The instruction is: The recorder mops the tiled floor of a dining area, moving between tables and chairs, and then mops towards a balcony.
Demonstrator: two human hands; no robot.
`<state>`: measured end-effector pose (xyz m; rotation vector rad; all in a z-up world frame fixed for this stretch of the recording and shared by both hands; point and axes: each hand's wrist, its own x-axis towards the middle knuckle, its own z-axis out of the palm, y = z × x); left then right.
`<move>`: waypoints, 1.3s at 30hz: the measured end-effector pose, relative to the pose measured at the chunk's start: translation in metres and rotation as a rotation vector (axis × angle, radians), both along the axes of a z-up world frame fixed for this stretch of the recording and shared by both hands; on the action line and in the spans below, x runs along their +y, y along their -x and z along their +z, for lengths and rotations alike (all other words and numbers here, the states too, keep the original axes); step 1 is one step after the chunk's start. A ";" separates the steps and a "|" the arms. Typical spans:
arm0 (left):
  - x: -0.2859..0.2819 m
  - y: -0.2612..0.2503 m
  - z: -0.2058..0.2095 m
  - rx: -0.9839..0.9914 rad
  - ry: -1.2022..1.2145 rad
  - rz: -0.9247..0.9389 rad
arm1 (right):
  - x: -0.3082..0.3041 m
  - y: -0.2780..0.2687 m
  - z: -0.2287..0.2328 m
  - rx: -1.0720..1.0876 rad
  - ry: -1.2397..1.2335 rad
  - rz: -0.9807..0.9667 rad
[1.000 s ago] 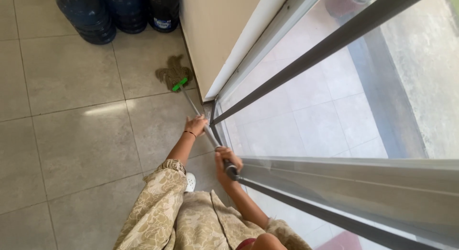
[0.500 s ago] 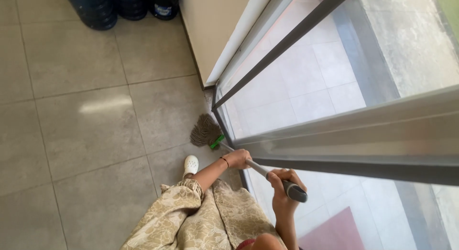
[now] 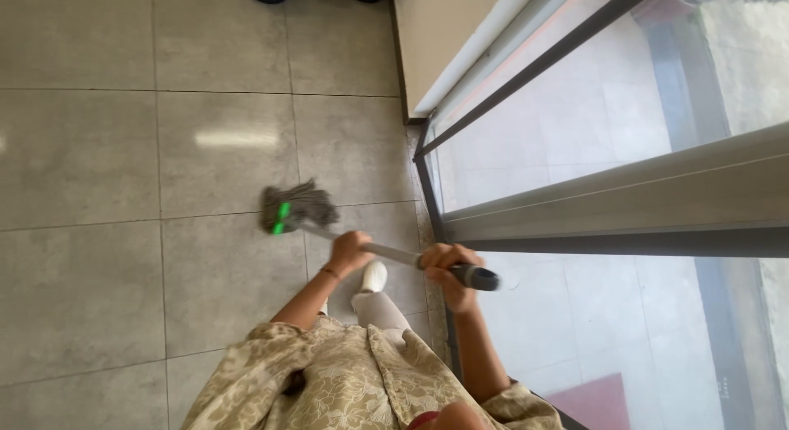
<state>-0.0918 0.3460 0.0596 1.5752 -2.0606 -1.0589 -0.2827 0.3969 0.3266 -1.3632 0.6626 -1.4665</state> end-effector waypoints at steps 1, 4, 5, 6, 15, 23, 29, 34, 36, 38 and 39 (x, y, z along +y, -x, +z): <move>0.010 -0.030 -0.011 -0.006 0.003 0.012 | 0.003 -0.016 -0.018 -0.006 0.003 0.012; 0.044 -0.113 -0.048 -0.031 -0.062 0.196 | 0.017 -0.063 -0.069 -0.006 -0.086 0.128; 0.057 -0.139 -0.063 -0.154 0.092 0.225 | 0.025 -0.080 -0.083 0.012 -0.117 0.183; 0.067 -0.167 -0.079 -0.279 0.250 0.253 | 0.031 -0.098 -0.098 0.029 -0.143 0.237; 0.094 -0.091 -0.084 -0.244 0.158 0.093 | 0.062 -0.007 -0.119 0.079 -0.047 0.331; 0.081 0.221 -0.010 0.239 0.146 -0.027 | 0.083 0.189 0.045 0.274 -0.053 0.155; 0.103 0.304 0.004 0.411 0.032 -0.133 | 0.113 0.196 0.042 0.604 0.008 -0.009; 0.126 0.288 0.021 0.391 -0.020 -0.156 | 0.146 0.197 0.052 0.566 0.065 0.010; 0.140 0.262 0.032 0.259 -0.029 -0.172 | 0.157 0.197 0.055 0.339 0.040 0.027; 0.151 0.221 0.043 0.194 -0.014 -0.160 | 0.163 0.182 0.048 0.277 0.024 0.002; 0.157 0.201 0.050 0.132 0.000 -0.160 | 0.166 0.175 0.045 0.218 0.006 -0.033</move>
